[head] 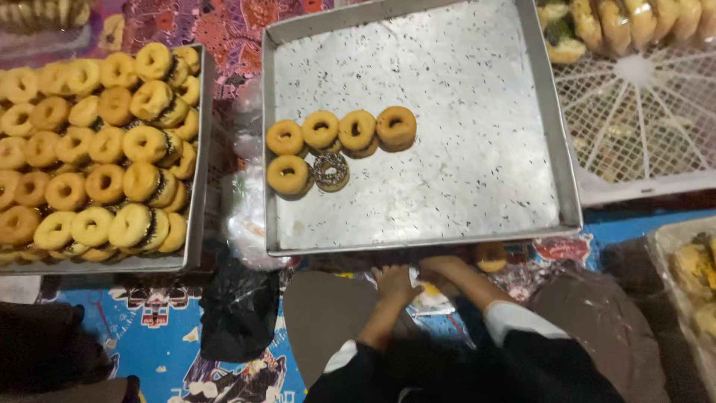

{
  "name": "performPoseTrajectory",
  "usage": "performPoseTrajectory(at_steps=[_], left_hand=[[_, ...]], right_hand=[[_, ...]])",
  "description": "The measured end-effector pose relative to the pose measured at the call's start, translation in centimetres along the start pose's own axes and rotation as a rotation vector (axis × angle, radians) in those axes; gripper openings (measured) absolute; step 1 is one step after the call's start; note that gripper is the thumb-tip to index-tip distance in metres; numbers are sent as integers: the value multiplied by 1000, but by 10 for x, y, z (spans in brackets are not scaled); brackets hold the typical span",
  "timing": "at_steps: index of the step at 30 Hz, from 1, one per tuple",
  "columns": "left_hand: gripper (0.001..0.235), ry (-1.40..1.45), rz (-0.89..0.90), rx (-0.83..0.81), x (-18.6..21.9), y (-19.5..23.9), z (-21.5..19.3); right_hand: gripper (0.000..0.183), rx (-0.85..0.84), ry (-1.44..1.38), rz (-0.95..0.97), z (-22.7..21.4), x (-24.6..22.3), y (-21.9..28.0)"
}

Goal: The person picks donuts from a metal tray and places them into clear plastic bags. They seal the bags and arrange them in a white plastic crate. The person repeats this process for multiple donuts.

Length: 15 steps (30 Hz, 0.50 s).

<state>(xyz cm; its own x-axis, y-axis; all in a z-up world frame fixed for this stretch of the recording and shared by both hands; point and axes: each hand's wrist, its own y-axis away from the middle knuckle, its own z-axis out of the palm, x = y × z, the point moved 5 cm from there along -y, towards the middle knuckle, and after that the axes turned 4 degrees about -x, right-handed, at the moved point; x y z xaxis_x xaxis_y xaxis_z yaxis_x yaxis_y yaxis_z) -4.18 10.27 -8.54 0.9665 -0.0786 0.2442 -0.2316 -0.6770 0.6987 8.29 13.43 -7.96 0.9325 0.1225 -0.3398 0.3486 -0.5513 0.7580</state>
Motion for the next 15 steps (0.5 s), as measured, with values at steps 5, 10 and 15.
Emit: performPoseTrajectory(at_steps=[5, 10, 15], left_hand=[[81, 1482, 655, 593, -22, 79, -8], [58, 2494, 285, 251, -87, 104, -25], [59, 2366, 276, 373, -85, 122, -103]], right_hand=[[55, 943, -107, -683, -9, -43, 126], [28, 204, 83, -701, -47, -70, 111], [39, 1111, 421, -208, -281, -35, 19]])
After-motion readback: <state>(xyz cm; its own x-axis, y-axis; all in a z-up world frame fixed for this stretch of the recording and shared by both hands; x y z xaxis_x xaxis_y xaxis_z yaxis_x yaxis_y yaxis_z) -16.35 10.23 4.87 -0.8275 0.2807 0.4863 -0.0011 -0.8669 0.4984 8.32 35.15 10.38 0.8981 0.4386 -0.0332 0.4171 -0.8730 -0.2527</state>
